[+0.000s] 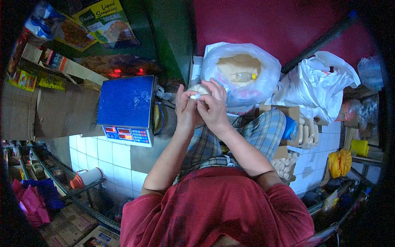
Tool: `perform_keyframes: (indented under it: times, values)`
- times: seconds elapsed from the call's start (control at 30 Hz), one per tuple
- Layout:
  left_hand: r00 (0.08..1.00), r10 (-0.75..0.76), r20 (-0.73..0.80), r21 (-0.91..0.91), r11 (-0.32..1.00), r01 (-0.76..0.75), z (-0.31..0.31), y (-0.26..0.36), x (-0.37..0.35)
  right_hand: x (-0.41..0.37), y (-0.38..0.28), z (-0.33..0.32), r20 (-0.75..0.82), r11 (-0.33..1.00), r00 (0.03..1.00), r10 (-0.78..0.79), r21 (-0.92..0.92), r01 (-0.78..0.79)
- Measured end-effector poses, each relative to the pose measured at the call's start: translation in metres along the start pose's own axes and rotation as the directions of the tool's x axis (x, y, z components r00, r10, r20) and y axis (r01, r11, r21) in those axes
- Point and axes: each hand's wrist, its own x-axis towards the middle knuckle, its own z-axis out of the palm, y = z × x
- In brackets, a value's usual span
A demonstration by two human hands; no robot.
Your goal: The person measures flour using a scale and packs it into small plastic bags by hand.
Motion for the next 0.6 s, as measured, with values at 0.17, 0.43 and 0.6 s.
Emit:
perform_keyframes:
  times: [0.17,0.43,0.6]
  values:
    - [0.997,-0.064,-0.032,-0.256,0.965,0.053,0.003,0.005,-0.001,0.004,0.0,0.007,-0.033,0.997,0.999,0.004,-0.073,-0.007]
    - [0.992,0.019,-0.121,-0.088,0.996,-0.03,0.001,0.002,0.001,0.008,0.013,0.001,0.006,0.997,0.999,0.04,-0.072,-0.04]
    - [0.993,-0.116,0.006,-0.298,0.948,0.112,-0.005,0.005,0.008,0.003,0.018,0.002,0.055,0.995,0.994,0.092,0.026,-0.093]
